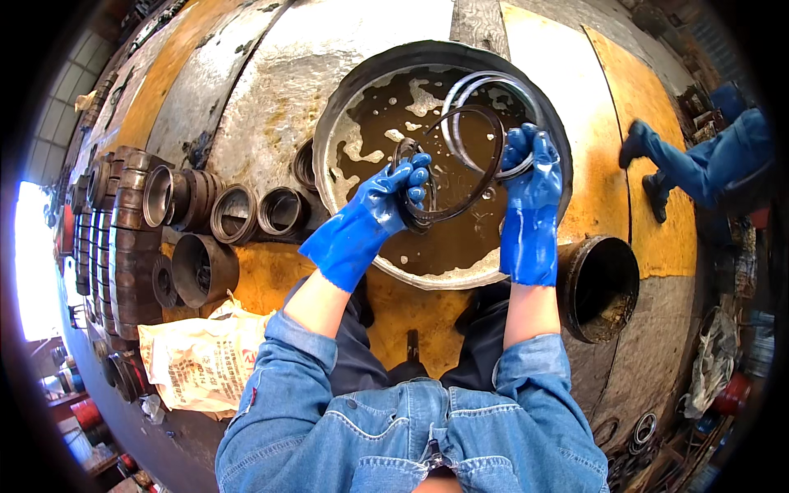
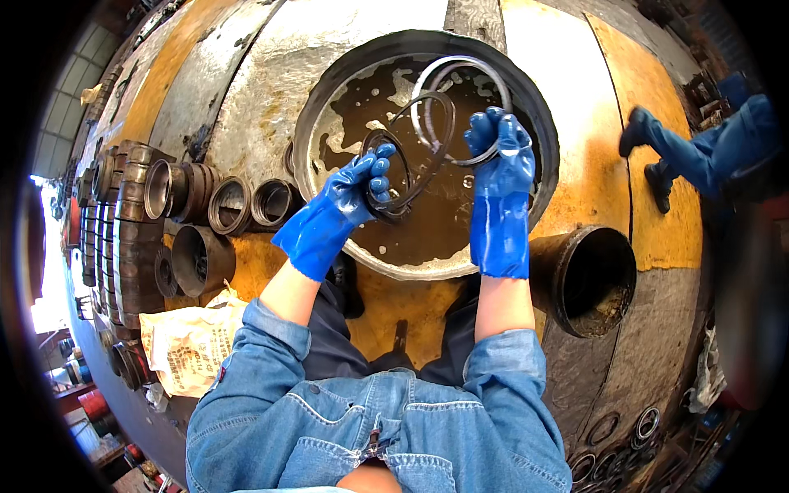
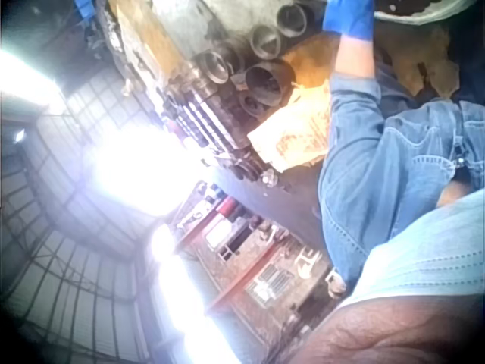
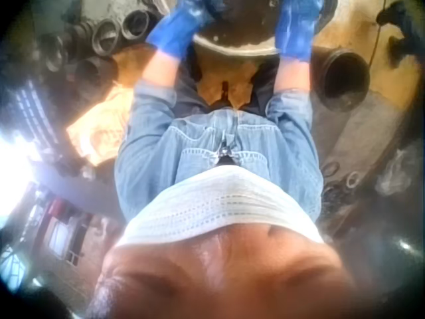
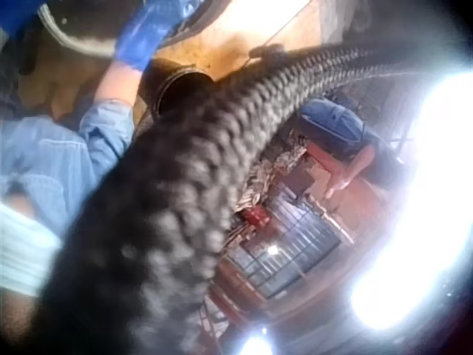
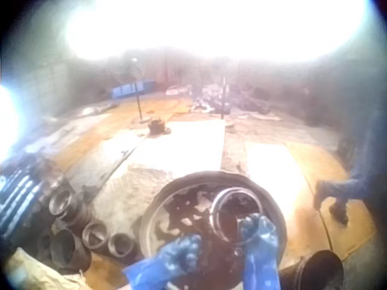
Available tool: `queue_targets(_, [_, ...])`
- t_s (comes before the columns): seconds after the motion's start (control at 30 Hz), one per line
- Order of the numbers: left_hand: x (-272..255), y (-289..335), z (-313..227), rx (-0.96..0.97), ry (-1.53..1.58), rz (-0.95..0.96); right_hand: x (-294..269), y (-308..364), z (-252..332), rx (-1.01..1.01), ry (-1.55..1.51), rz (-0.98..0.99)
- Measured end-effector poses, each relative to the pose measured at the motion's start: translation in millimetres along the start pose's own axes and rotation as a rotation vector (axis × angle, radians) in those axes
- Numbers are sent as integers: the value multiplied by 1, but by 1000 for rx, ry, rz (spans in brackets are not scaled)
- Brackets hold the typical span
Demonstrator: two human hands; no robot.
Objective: The person cleans black metal rings in a basin of dark liquid using a brush and moves them into a bucket.
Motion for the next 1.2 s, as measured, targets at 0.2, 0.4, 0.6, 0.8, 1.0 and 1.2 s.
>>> queue_targets(0.2, [4,6,-20,169,-239,-146,-11,-8,-2,132,-314,60])
queue_targets(0.4, [14,20,-34,133,-165,-46,-13,-4,4,339,-276,219])
queue_targets(0.6, [28,20,-38,194,64,303,12,12,-12,385,261,63])
queue_targets(0.8, [61,19,-36,185,63,452,3,32,-46,596,292,5])
queue_targets(1.0, [69,13,-32,179,67,546,8,40,-75,922,19,208])
queue_targets(1.2, [40,8,-30,197,131,82,2,33,-82,823,-160,255])
Point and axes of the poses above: each hand's wrist, its own y-axis away from the middle knuckle, its own x-axis out of the palm, z = x × y, the point moved 4 cm from there along -y, towards the middle knuckle, and after that the axes turned 9 degrees about -x, right-handed, at the moved point
